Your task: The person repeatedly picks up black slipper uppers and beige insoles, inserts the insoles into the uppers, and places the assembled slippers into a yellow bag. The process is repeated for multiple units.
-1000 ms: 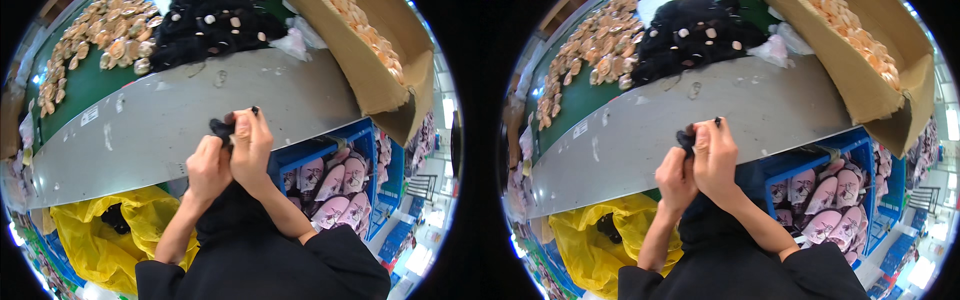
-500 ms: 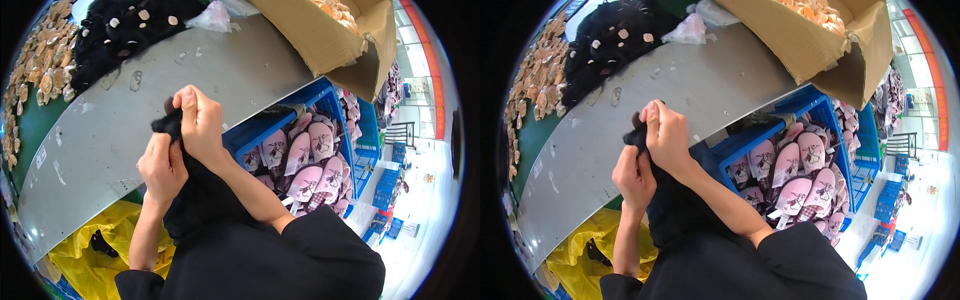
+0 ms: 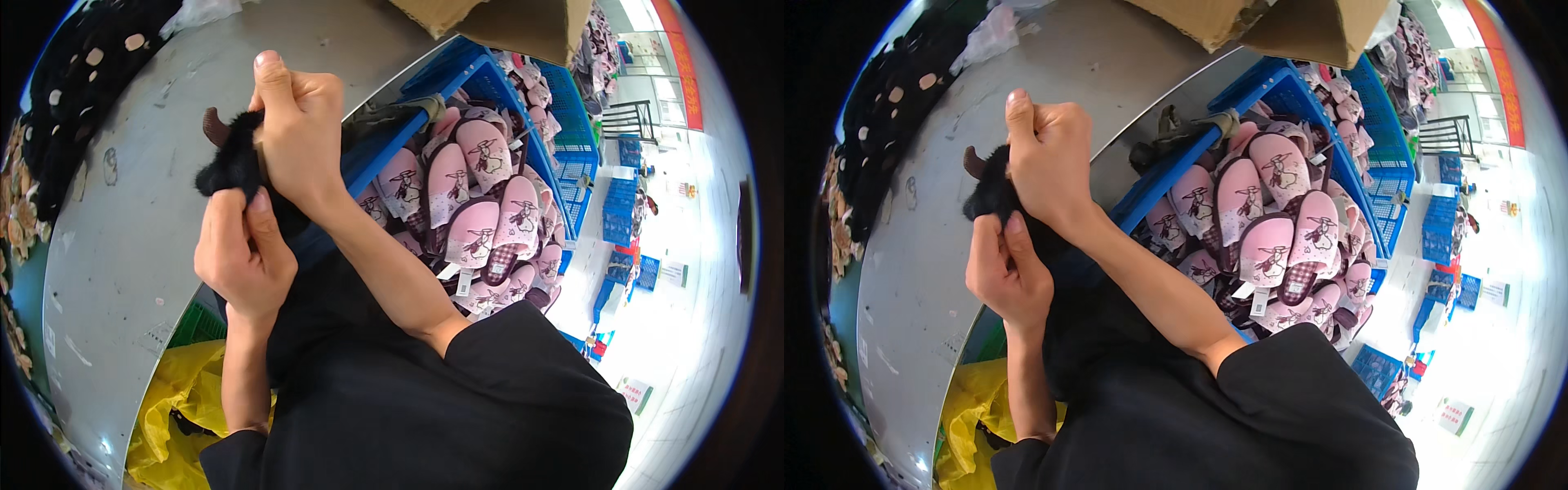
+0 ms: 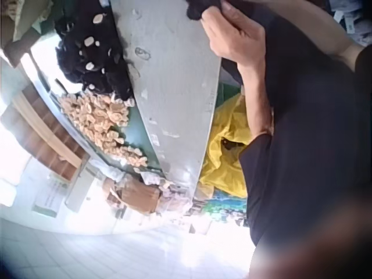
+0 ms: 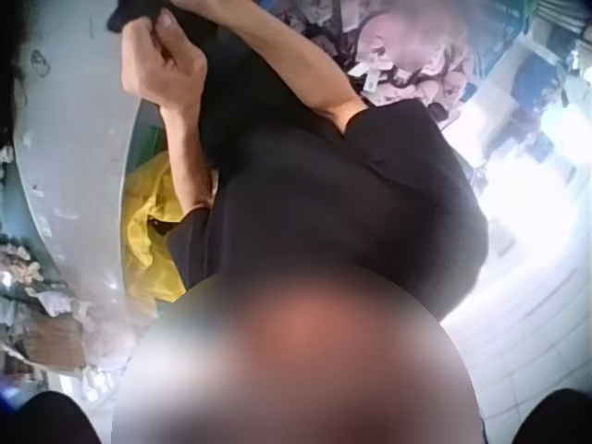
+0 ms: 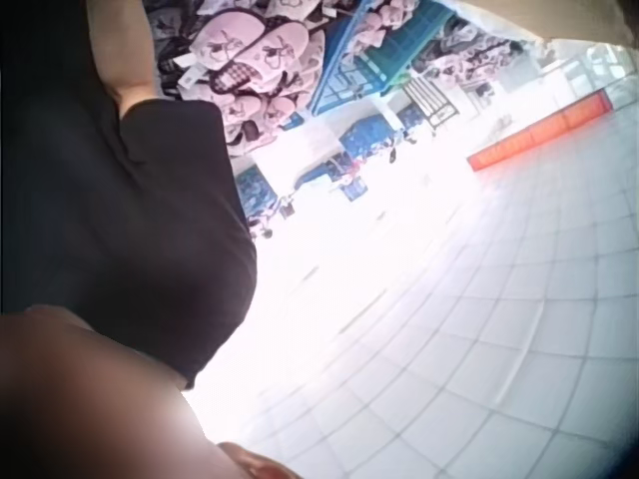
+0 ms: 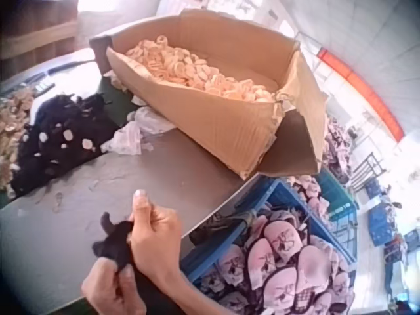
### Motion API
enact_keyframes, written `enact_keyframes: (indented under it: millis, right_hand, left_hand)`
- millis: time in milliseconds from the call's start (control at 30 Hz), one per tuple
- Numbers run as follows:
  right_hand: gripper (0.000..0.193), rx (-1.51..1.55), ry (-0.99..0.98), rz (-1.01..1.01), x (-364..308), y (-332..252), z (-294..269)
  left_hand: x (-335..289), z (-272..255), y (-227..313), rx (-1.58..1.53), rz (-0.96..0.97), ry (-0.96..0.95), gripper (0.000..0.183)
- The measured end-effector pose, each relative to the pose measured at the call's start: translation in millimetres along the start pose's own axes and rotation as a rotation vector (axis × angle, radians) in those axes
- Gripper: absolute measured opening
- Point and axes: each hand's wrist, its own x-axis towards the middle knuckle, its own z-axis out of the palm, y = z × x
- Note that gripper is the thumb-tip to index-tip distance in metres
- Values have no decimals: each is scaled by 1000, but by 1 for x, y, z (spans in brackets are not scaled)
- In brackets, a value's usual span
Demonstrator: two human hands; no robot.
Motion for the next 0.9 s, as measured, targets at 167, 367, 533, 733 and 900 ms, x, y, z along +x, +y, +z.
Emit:
enact_keyframes:
  millis: [167,367,533,733,900]
  right_hand:
    - [50,164,-53,105,-2,-11,-5]
    - [42,-35,-52,-88,-14,-6,-1]
    - [29,-173,109,-346,-26,6,7]
    - [41,-289,69,-445,-20,19,-7]
    - [48,-325,98,-479,-7,29,-12]
  left_hand:
    - [2,0,-2,-79,-127,-48,25]
    - [2,-3,-6,-81,-246,-117,14]
    - [-2,4,-12,-198,-322,-59,20]
    - [-5,-4,-23,-98,-279,-176,13]
    - [-6,4,-16,-76,-259,-124,15]
